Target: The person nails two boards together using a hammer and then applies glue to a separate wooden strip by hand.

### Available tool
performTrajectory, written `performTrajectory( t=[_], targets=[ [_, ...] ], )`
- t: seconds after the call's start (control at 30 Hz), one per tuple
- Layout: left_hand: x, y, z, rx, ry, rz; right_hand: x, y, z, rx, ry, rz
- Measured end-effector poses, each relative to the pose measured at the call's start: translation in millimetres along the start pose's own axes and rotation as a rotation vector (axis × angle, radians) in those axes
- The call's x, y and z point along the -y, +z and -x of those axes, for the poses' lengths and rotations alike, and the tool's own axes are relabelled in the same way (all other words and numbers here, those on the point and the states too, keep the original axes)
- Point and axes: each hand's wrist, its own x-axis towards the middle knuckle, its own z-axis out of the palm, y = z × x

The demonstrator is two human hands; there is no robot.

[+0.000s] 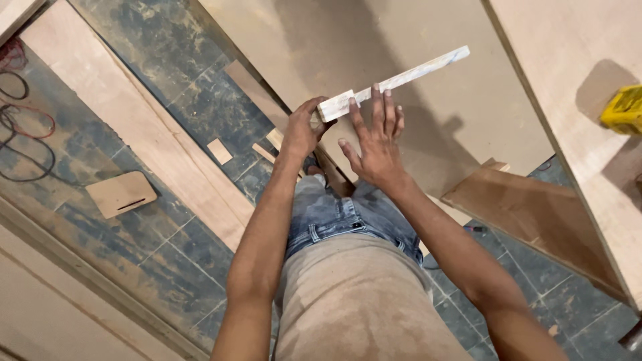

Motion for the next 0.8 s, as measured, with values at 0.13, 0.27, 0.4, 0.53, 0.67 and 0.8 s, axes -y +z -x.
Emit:
performTrajectory(
  t=[0.13,0.27,0.4,0.53,0.67,0.8],
  targets=[
    [0.9,-0.8,0.9,0.015,0.028,-0.013,4.9,-5.9,7.0,-0.027,0.041,-0.082],
    [6.6,-0.7,4.4,0.0,0.044,0.021,24.7,7.1,-7.7,-0.074,-0.057,0.001],
    [12.1,2.6,3.4,0.005,0.056,0.141,33.9,8.9,19.9,-0.045,-0.192,-0.082],
    [16.0,6.5,5.1,0.009,0.094,0.031,-8.4,16.5,17.6,-0.175,0.126,-1.318],
    [22.8,16.4,1.8,-0.082,0.197,0.186,-25.4,11.8,28.5,-0.086,0.126,-2.028],
    [32.2,25.6,-0.9,-0.159,0.264,0.175,-52.5,41.5,9.6,-0.276,0.044,-1.606]
  ],
)
